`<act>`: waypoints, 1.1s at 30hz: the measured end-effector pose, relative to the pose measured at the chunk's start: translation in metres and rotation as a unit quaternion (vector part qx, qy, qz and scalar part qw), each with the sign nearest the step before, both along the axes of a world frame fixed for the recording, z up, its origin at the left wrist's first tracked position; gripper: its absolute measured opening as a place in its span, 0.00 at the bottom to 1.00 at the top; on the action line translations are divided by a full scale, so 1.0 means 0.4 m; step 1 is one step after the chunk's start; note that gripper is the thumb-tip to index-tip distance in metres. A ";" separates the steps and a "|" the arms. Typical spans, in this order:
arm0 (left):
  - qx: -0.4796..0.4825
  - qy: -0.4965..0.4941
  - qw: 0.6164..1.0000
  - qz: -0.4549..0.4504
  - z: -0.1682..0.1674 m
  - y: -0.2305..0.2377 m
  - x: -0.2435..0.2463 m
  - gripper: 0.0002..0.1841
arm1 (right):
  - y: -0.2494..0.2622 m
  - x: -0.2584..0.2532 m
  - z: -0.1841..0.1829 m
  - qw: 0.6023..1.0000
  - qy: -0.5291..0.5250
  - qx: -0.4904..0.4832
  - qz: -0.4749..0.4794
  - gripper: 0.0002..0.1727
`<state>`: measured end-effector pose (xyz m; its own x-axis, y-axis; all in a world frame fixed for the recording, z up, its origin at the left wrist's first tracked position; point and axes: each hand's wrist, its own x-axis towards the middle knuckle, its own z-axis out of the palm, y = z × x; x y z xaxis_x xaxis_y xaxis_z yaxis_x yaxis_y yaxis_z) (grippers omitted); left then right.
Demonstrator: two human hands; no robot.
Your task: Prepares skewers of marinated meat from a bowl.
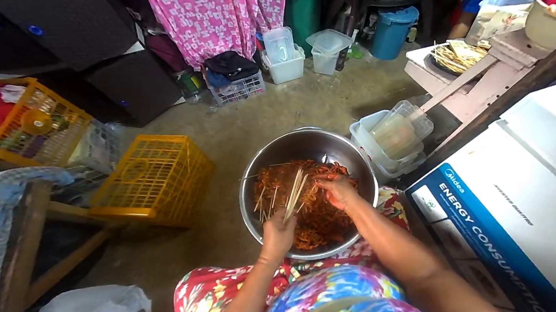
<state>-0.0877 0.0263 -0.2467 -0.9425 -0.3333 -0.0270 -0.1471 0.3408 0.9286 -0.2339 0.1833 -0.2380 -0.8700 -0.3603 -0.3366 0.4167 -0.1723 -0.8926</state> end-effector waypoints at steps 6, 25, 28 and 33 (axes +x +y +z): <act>-0.003 0.001 1.000 -0.003 0.001 0.000 0.001 0.09 | 0.001 0.008 0.009 0.999 0.012 0.033 0.030 0.07; 0.009 0.056 0.994 0.098 -0.008 0.003 0.002 0.10 | 0.009 0.016 0.008 0.993 -0.010 0.059 0.104 0.17; 0.002 0.044 0.996 0.079 -0.007 0.002 0.002 0.09 | 0.008 -0.001 0.007 0.999 -0.042 -0.020 -0.011 0.14; -0.004 0.019 1.000 -0.010 0.001 0.003 0.003 0.10 | 0.006 -0.012 0.003 0.989 -0.060 -0.106 -0.082 0.12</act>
<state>-0.0863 0.0277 -0.2462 -0.9493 -0.3143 0.0108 -0.1056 0.3510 0.9304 -0.2386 0.1856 -0.2368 -0.8810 -0.2915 -0.3728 0.4683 -0.4239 -0.7753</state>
